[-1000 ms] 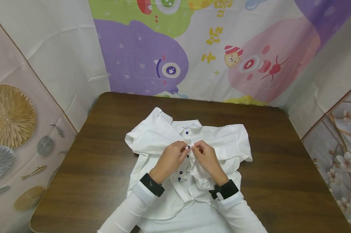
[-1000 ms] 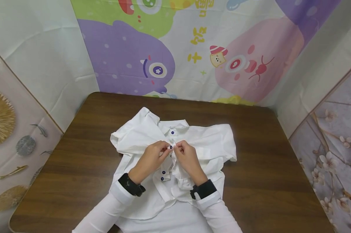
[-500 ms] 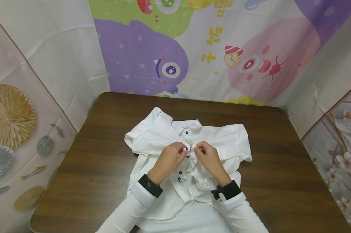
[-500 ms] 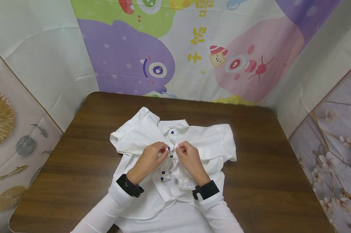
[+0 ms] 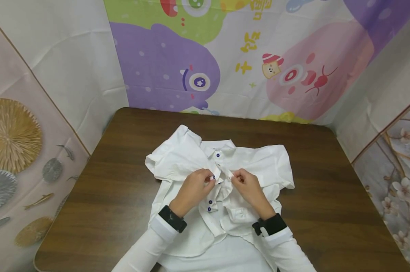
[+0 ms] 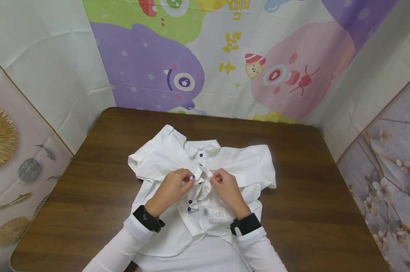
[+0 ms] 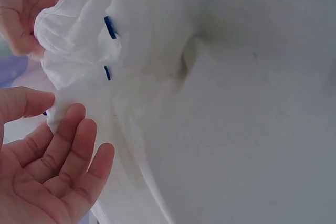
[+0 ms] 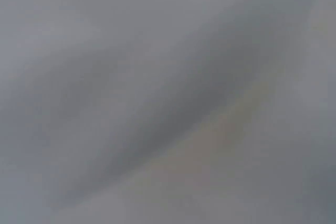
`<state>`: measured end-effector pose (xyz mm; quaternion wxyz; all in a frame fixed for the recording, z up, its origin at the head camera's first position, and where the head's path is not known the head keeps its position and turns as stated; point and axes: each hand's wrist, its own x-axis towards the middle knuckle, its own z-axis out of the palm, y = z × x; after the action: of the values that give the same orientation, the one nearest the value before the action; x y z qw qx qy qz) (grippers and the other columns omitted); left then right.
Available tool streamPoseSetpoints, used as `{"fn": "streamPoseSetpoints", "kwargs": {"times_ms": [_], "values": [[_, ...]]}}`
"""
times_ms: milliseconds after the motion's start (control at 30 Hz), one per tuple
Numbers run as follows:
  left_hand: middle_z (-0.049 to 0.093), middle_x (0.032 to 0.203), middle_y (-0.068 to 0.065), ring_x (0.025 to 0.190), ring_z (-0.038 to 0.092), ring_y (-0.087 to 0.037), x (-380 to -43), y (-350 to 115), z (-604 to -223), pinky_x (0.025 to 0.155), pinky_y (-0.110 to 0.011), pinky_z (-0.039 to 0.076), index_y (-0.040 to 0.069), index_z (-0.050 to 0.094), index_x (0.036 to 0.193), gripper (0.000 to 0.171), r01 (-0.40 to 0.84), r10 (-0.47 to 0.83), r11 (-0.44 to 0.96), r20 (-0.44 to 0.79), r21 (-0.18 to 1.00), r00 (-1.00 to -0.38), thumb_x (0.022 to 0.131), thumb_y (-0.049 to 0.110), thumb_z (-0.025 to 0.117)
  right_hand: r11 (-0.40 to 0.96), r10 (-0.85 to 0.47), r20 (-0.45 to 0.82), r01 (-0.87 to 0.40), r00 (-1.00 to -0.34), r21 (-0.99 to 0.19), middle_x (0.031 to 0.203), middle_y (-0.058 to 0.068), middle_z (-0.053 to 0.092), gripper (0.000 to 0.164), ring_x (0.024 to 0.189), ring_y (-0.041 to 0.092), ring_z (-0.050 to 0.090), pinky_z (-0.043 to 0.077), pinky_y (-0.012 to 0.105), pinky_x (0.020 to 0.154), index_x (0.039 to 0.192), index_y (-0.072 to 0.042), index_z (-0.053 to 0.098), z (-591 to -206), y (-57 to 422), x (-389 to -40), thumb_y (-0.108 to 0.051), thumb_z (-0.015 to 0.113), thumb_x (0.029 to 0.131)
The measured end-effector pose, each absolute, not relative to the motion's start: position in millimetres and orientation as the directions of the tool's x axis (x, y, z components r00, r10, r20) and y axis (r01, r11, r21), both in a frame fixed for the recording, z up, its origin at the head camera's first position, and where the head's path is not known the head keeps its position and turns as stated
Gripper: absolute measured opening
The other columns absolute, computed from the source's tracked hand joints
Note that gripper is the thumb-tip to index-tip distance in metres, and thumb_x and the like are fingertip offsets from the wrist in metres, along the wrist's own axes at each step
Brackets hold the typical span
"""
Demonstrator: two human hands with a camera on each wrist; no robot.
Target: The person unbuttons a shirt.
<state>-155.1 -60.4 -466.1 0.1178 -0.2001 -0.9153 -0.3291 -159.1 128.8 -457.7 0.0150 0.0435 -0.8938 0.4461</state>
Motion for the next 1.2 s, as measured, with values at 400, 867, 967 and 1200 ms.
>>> {"fn": "streamPoseSetpoints", "kwargs": {"times_ms": [400,867,967,1200], "values": [[0.063,0.077,-0.002,0.071,0.058,-0.012,-151,-68,-475,0.065,-0.026,0.048,0.007,0.065,0.081,0.006,0.385,0.295,0.730,0.248,0.565,-0.923,0.082,0.013,0.064,0.655,-0.096,-0.006,-0.058,-0.995,-0.753,0.062,-0.002,0.048,0.004,0.053,0.006,0.041,0.035,0.020,0.051,0.076,-0.005,0.056,-468,140,-157,-0.007,0.057,0.080],[0.060,0.076,-0.002,0.069,0.055,-0.015,-150,-71,-492,0.063,-0.030,0.046,0.007,0.065,0.090,0.010,0.334,0.307,0.780,0.141,0.529,-0.941,0.081,0.013,0.065,0.729,-0.130,-0.033,-0.073,-0.991,-0.681,0.064,-0.001,0.052,0.009,0.058,0.009,0.044,0.036,0.022,0.056,0.078,-0.004,0.062,-477,144,-158,-0.010,0.060,0.084],[0.063,0.081,-0.005,0.074,0.059,-0.020,-150,-71,-492,0.068,-0.034,0.048,0.005,0.065,0.093,0.013,0.351,0.330,0.780,0.135,0.517,-0.934,0.082,0.011,0.065,0.732,-0.142,-0.031,-0.084,-0.989,-0.676,0.066,0.000,0.053,0.009,0.060,0.010,0.045,0.038,0.023,0.058,0.082,-0.003,0.063,-475,145,-158,-0.011,0.060,0.085],[0.063,0.083,-0.009,0.076,0.061,-0.024,-150,-71,-492,0.070,-0.035,0.048,0.001,0.065,0.093,0.014,0.393,0.379,0.764,0.137,0.512,-0.915,0.081,0.009,0.064,0.741,-0.183,-0.019,-0.125,-0.983,-0.660,0.076,0.003,0.055,0.012,0.068,0.012,0.049,0.040,0.026,0.065,0.091,-0.005,0.063,-467,140,-164,-0.015,0.059,0.086]]}}
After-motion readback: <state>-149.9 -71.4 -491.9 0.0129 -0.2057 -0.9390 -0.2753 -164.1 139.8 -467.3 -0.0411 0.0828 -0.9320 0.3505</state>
